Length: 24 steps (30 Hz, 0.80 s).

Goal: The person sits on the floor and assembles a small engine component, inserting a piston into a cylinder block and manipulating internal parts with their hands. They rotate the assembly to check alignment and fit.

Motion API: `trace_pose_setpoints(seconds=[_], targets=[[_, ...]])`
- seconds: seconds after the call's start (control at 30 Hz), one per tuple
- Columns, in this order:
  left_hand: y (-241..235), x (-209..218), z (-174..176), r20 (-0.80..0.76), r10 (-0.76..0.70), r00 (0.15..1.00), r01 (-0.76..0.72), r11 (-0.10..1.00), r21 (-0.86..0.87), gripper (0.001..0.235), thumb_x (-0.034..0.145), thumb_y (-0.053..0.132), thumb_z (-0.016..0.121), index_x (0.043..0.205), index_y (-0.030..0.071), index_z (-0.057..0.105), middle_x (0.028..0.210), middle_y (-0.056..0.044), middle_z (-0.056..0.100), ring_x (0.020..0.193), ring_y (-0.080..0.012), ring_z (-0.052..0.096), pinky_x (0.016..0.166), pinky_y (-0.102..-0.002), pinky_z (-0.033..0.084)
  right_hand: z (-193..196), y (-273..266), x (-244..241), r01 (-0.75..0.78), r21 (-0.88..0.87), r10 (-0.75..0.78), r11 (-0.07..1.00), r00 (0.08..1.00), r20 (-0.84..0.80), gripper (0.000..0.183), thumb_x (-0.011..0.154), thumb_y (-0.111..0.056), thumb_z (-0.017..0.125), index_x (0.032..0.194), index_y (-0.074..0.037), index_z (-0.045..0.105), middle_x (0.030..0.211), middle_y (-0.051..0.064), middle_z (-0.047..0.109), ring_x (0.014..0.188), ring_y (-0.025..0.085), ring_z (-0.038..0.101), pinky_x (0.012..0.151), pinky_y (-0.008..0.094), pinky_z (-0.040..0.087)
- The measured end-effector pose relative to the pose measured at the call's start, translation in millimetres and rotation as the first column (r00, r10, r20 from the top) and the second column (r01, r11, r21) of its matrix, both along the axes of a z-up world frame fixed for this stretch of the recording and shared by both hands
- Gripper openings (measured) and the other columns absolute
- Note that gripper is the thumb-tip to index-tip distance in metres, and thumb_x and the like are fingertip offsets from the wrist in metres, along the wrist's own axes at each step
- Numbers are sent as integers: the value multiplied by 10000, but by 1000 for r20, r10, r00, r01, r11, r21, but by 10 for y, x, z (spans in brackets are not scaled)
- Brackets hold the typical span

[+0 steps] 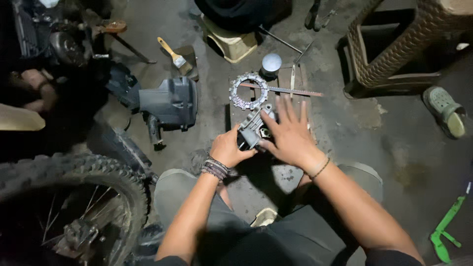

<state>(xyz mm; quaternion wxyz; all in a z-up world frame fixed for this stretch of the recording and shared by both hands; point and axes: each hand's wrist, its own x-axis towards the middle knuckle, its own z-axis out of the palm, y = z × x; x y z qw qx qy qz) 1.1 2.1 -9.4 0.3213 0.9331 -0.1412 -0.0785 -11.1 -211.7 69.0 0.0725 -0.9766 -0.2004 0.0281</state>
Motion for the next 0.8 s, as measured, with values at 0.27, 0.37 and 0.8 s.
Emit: trace_pose_setpoints(seconds=[0.27, 0.37, 0.8], targets=[[6, -4, -18, -10, -16, 1000, 16, 999, 29, 771, 633, 525, 846, 1226, 97, 604, 961, -121, 760, 952, -330, 741, 860, -442, 580, 53, 90, 29, -65, -13, 66, 998, 992, 109, 605, 851, -567, 685, 1331, -209, 603, 1601, 288, 329, 1546, 474, 161, 1161, 734, 101], [7, -1, -55, -4, -20, 1000, 21, 999, 27, 757, 655, 502, 842, 1236, 84, 596, 965, -129, 761, 949, -334, 743, 866, -440, 579, 23, 71, 74, -72, -5, 72, 997, 990, 119, 552, 861, -586, 673, 1274, -222, 634, 1601, 293, 339, 1551, 466, 162, 1168, 732, 73], [3, -1, 2, -28, -20, 999, 20, 1000, 3, 752, 656, 395, 858, 1269, 58, 582, 953, -167, 752, 957, -386, 734, 881, -486, 582, -145, 34, 12, -71, 110, 62, 991, 995, 81, 628, 851, -605, 682, 1327, -211, 571, 1556, 268, 375, 1527, 457, 221, 1179, 708, 101]])
